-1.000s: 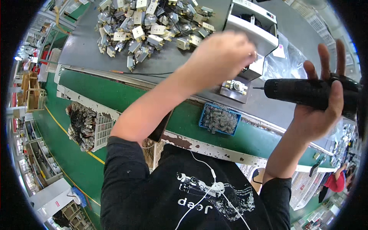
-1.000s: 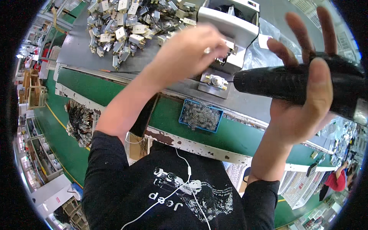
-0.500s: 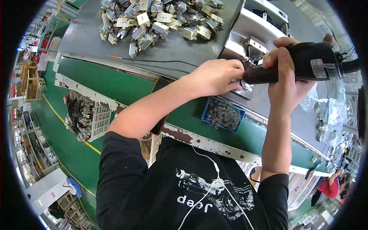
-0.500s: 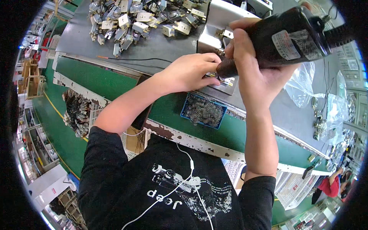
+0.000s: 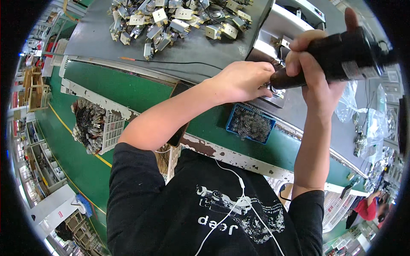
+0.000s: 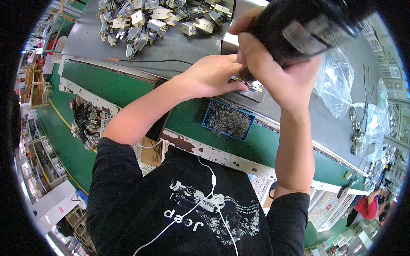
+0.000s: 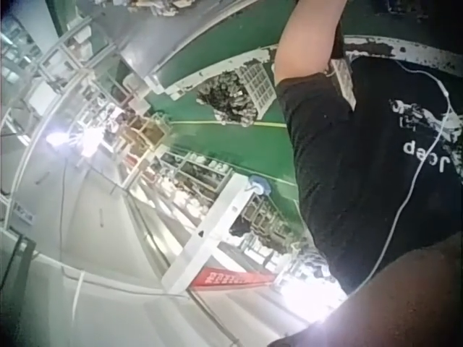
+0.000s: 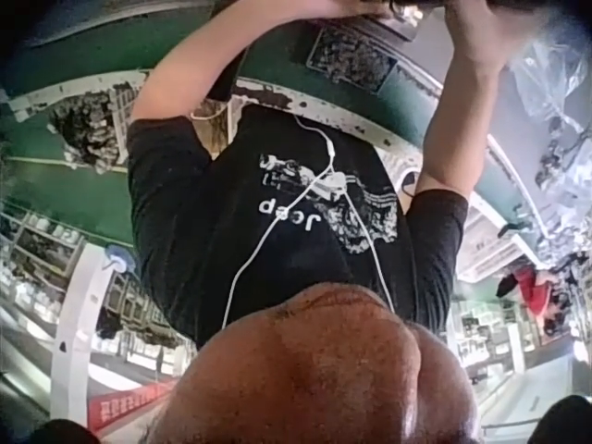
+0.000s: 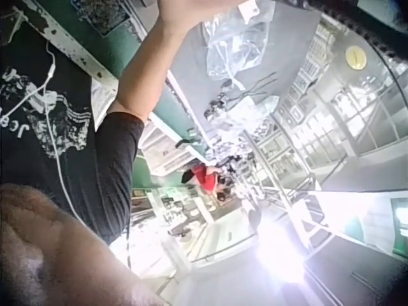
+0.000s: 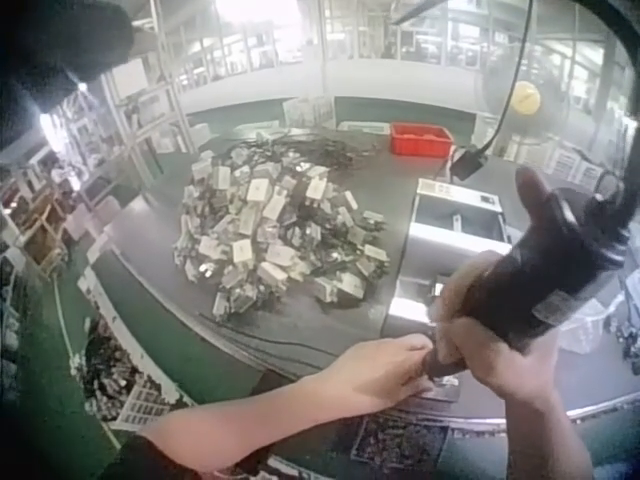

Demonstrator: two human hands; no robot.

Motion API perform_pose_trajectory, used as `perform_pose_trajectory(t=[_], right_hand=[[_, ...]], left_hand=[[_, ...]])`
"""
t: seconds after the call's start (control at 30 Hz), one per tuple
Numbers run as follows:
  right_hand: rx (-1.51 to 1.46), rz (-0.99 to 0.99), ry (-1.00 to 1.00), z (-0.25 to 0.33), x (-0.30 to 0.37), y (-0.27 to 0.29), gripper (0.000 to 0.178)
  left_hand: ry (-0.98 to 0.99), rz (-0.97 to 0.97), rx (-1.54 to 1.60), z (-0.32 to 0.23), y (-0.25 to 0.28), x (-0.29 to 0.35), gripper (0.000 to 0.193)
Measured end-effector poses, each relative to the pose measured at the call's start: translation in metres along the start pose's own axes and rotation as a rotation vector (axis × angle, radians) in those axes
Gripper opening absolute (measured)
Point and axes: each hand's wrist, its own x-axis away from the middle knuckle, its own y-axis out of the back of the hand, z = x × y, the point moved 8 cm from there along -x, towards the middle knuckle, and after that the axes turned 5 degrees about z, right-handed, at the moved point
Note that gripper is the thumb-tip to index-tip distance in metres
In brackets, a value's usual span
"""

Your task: Assembling small electrical components using an electric screwdriver on a factory production line.

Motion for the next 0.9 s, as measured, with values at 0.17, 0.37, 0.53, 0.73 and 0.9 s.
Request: perform_pose_trajectory(t=[0.17,0.37,0.53,0.73,0.9], right_hand=[[0.264,-0.514,0.076,0.009,0.027,-0.001,0.07],[0.253,-0.298,-0.046,0.007,0.013,-0.003,0.082],[0.202,-0.259,-0.07,0.007,0.012,-0.006,0.087],[0.192,-0.271,-0.071,0.019,0.018,-0.003,0.088],[0.007,-0.51,0.021,0.034,0.019,0.062,0.064]], left_hand=[[-0.053,-0.065,0.039,0.002,0.0,0.004,0.032],[-0.08,-0.088,0.039,0.002,0.0,0.001,0.029],[-0.085,-0.084,0.017,-0.002,0.001,0.003,0.028],[-0.114,-0.112,0.048,-0.008,0.003,0.004,0.026],[-0.083,-0.201,0.086,-0.012,0.028,0.014,0.029]])
